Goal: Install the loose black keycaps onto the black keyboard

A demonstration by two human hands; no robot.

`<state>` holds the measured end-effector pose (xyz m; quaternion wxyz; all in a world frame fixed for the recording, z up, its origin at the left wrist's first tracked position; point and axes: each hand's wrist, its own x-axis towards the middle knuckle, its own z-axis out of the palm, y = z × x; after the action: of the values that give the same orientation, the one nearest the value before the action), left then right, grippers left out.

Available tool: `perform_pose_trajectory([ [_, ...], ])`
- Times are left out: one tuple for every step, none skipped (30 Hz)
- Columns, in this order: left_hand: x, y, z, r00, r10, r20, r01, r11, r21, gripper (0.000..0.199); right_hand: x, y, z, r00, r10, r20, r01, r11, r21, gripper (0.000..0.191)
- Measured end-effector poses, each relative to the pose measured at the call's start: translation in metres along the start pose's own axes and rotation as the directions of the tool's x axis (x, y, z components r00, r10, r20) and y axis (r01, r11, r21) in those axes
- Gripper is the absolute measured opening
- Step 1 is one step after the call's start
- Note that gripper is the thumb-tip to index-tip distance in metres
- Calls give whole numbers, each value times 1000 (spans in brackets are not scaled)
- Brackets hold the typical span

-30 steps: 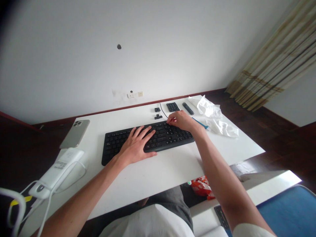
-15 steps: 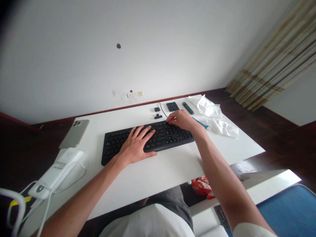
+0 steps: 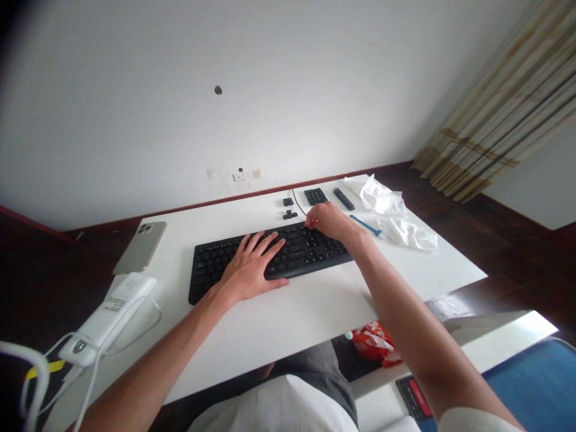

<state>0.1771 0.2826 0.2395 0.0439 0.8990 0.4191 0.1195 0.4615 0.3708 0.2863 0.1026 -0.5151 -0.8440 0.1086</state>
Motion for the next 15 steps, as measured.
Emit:
perform_pose_trajectory([
  [0,0,0,1000,-1,1,1,1000,-1,99,1,0,0,1000,6,4,-5,1000,-13,25],
  [0,0,-1,1000,-2,4,2,1000,-2,99,3,-1,-1,1000,12,8,-12,1000,-22,26],
  [0,0,-1,1000,-1,9,1,1000,-3,99,4,-2,-1,1000,21,12,-21,999,-29,27],
  [0,0,-1,1000,-1,13,1,1000,-5,99,4,-4,-2,999,31,18,-31,999,-34,28],
  [0,0,-1,1000,-2,16,2,1000,-7,100,5,-6,-3,999,38,27,-37,999,-37,28],
  [0,0,-1,1000,-2,17,2,1000,-9,100,5,-9,-4,999,39,35,-38,998,-42,29],
  [0,0,-1,1000,-3,17,3,1000,-12,100,5,-11,-4,998,34,44,-32,998,-49,30],
  [0,0,-1,1000,-3,15,3,1000,-14,100,5,-14,-5,998,25,52,-22,998,-60,31],
  [0,0,-1,1000,-2,12,3,1000,-17,101,4,-16,-5,998,14,58,-10,997,-75,33],
  [0,-1,-1,1000,-1,9,1,1000,-19,101,4,-17,-5,998,2,61,3,996,-92,35],
  [0,-1,0,1000,1,7,-1,1000,-22,101,3,-18,-5,998,-8,61,15,994,-109,35],
  [0,-1,0,1000,3,4,-3,1000,-23,100,1,-18,-5,998,-23,58,30,992,-121,34],
  [0,-1,0,1000,3,2,-3,1000,-23,100,-1,-17,-5,998,-41,51,47,992,-121,33],
  [0,-2,0,1000,2,1,-2,1000,-23,100,-4,-15,-5,998,-51,25,54,993,-106,30],
  [0,-2,0,1000,0,0,0,1000,-23,101,-8,-13,-5,999,-44,-25,42,996,-80,28],
])
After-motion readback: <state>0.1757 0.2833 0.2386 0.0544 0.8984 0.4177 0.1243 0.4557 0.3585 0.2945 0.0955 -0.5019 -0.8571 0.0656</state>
